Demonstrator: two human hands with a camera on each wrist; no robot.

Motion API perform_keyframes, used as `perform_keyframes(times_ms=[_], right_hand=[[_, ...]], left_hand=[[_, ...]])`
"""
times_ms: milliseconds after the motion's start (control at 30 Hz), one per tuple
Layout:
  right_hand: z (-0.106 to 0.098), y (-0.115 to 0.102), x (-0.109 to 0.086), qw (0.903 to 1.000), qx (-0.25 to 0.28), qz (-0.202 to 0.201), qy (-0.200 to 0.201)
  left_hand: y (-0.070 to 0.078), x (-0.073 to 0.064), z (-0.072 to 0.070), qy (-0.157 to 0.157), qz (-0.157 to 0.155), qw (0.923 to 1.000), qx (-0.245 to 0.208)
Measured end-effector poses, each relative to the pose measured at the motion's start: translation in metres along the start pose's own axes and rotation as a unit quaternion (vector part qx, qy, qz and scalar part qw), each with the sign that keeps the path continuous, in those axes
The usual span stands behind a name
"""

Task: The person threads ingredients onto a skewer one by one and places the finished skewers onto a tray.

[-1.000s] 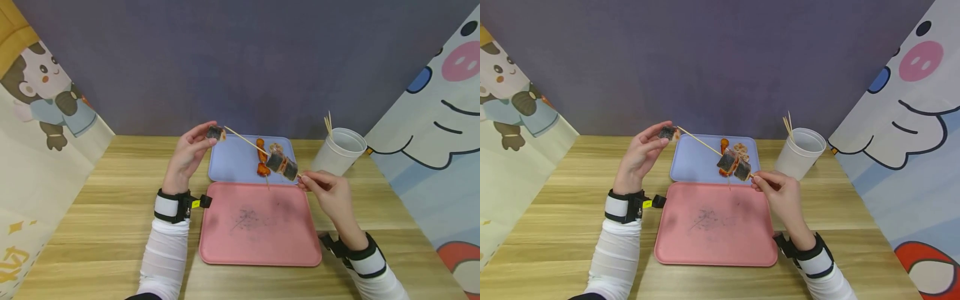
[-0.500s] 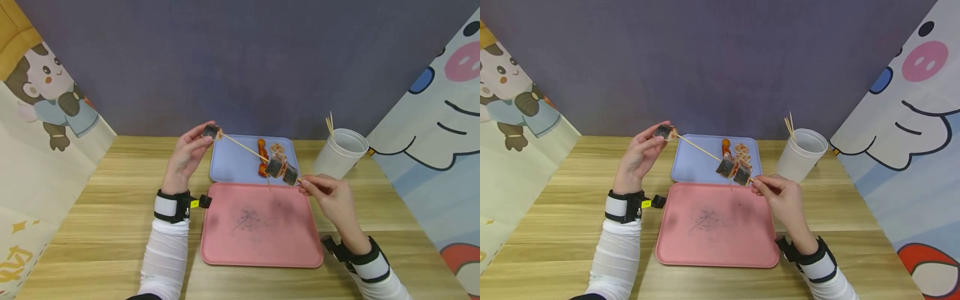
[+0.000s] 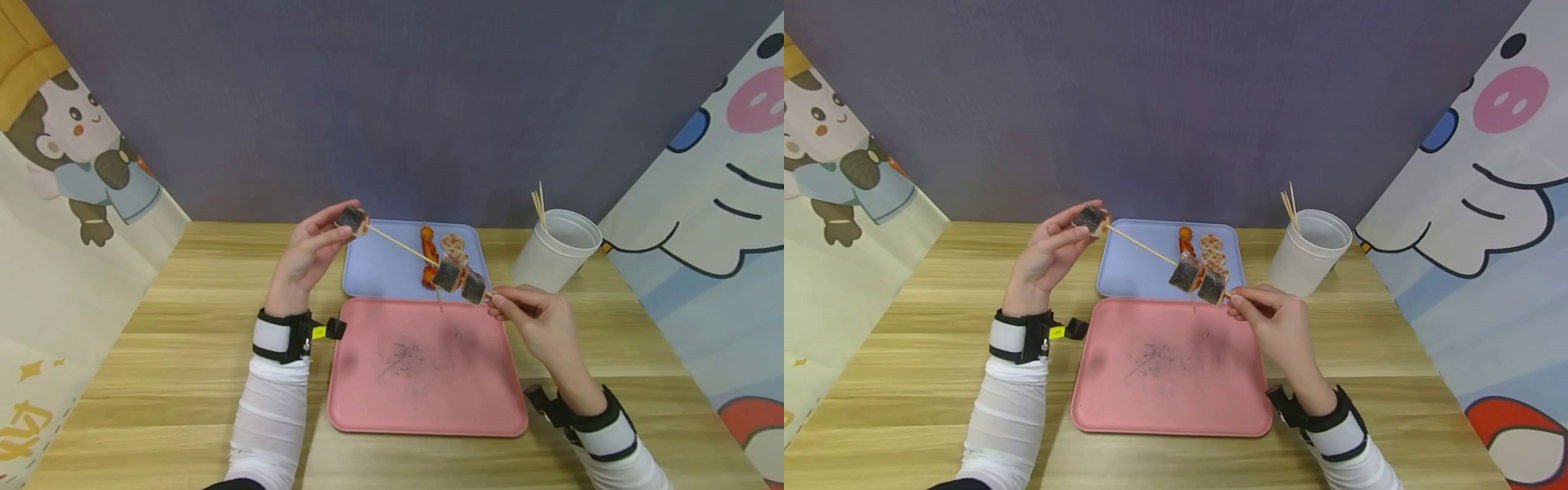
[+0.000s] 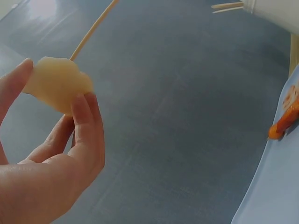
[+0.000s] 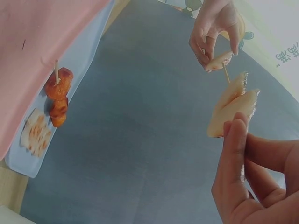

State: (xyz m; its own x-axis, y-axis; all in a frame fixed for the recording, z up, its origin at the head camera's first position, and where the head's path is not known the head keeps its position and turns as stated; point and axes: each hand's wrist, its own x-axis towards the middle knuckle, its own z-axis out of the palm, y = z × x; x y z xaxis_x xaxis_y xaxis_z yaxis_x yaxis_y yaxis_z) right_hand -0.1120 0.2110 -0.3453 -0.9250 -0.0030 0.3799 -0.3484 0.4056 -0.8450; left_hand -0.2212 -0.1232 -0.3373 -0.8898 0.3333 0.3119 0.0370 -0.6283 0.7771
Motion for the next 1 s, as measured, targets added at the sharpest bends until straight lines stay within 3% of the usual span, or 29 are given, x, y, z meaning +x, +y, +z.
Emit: perform_keyframes(times_ms=[500, 767, 1000], right_hand=[[-0.0005, -0.0003, -0.0011, 0.9995, 0.029, 0.009, -0.013], [-0.0008, -0.0029, -0.0021, 0.9999, 0.0, -0.008, -0.008], [0.0022, -0.004, -0.0042, 0.9999, -0.003, -0.001, -0.012]], left_hand=[[0.0006, 0.001, -0.0004, -0.014, 0.001, 0.9997, 0.019], [0.0008, -0.0024, -0.0015, 0.001, -0.021, 0.998, 0.059], [0.0026, -0.003, -0.0006, 0.016, -0.042, 0.997, 0.063]])
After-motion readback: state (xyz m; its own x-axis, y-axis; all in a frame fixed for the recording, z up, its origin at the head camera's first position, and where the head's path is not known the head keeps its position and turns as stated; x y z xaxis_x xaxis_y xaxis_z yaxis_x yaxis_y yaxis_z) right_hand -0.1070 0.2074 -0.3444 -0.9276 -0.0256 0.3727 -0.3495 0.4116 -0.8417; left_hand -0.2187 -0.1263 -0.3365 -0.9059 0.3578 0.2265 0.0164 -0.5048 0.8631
